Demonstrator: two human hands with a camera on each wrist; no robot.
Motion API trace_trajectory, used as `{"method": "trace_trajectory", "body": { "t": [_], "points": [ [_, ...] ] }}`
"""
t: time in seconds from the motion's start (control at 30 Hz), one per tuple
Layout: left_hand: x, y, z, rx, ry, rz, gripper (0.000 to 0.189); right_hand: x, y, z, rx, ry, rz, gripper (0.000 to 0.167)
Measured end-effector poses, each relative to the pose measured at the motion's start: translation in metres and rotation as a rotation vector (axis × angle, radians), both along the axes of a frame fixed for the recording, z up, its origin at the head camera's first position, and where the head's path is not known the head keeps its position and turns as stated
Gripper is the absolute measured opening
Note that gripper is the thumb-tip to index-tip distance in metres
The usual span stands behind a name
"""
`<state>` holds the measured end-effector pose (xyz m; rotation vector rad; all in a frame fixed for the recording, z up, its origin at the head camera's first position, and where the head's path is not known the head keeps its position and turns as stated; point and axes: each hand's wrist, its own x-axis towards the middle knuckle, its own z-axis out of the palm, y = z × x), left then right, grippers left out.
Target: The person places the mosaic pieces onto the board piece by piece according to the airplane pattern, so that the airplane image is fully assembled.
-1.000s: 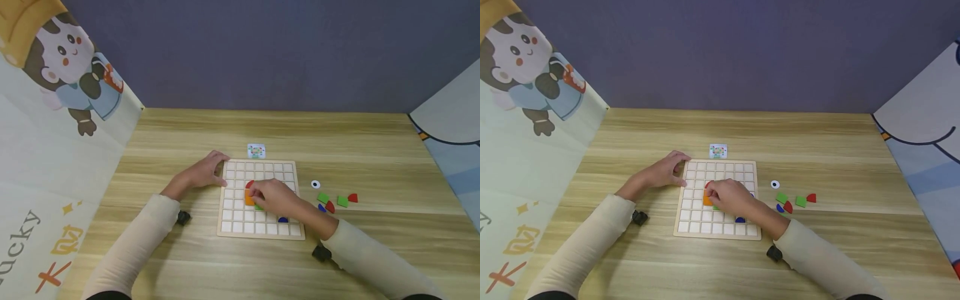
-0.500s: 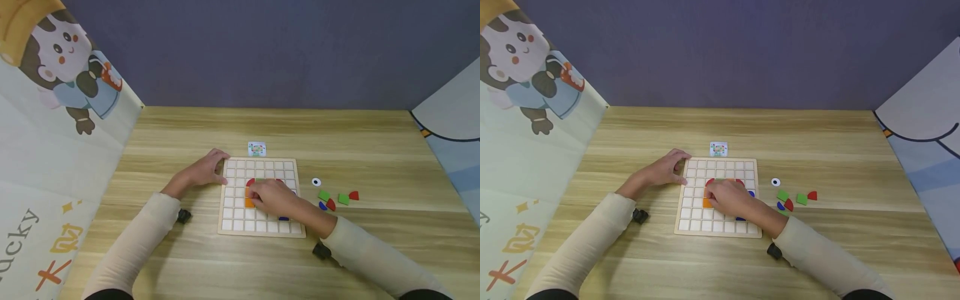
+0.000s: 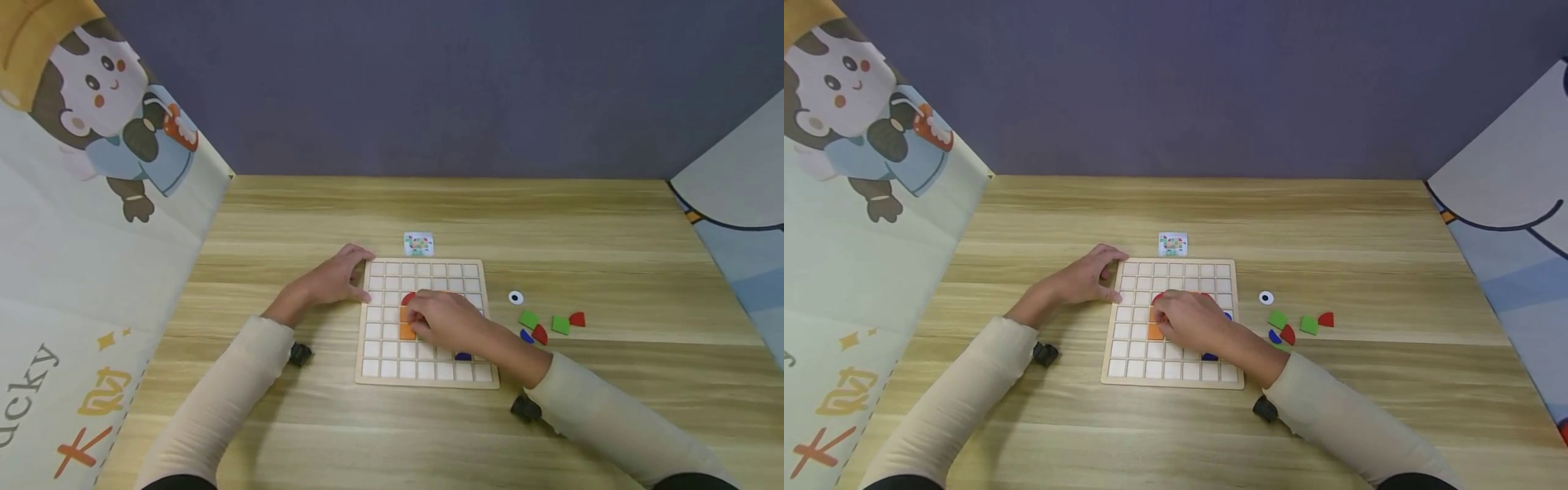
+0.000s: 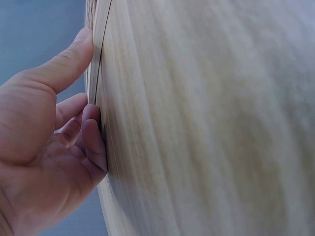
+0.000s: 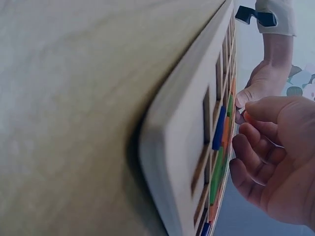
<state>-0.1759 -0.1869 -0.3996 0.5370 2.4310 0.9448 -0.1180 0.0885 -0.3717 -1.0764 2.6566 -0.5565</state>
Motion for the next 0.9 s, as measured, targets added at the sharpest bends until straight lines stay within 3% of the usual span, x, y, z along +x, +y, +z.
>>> {"method": "trace_trajectory", "body": {
  "t": [0.67,0.9],
  "points": [
    [0.004,0.002,0.002,-0.006,0.000,-0.015,0.086,-0.005,0.034,0.016,-0.037,-0.018,-0.073,0.006],
    [0.004,0.003,0.002,-0.013,0.003,-0.016,0.086,-0.012,0.053,0.023,-0.024,-0.095,-0.172,0.004]
  ]
}}
